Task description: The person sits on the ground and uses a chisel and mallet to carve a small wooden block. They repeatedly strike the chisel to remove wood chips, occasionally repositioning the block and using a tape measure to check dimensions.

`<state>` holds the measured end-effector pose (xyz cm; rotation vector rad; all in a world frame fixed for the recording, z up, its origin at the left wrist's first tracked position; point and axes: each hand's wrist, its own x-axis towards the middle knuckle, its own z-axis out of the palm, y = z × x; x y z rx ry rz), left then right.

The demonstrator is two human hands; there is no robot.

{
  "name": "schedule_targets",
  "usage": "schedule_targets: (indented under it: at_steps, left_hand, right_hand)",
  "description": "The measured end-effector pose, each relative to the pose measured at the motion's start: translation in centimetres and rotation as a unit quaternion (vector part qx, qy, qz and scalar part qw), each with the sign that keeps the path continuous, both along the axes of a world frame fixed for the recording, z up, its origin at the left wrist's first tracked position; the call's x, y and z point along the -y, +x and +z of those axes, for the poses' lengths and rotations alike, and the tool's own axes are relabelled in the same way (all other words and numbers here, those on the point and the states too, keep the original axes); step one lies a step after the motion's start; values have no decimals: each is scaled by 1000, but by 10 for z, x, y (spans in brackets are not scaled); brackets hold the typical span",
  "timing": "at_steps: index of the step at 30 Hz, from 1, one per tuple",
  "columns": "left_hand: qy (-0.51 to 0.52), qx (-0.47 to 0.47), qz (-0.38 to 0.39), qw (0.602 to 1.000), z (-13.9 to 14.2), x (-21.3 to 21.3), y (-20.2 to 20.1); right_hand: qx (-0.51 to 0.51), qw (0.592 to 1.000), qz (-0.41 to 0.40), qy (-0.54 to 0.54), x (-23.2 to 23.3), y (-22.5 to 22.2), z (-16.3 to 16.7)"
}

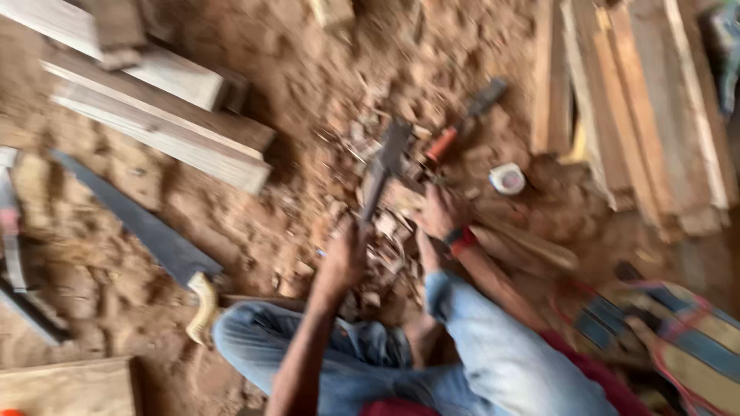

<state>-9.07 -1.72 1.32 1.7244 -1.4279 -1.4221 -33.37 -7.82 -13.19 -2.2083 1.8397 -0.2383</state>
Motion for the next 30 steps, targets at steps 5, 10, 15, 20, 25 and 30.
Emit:
schedule_targets:
  at_steps: [5,10,15,20,25,30]
  left_hand:
    - [-92,11,-25,995,36,14,9]
    - [-72,-48,-54,995,25,5,6]
    - [-20,-14,0,1000,-5,-4,-9]
    - [76,-48,35,995,30,16,5]
    - [-100,-108,12,989,52,19,16]
    - [-11,-37,-43,998,-4,0,-3]
  right_hand:
    - [20,1000,-17,13,-2,-1,1]
    - [19,999,-10,30,0,-2,-6]
    - [5,1000,3,-16,-1,-2,-13]
    - [30,999,-10,-2,1,-1,-10]
    - [28,999,-9,14,0,-1,-3]
    - [22,1000,-1,-17,0,-2,-7]
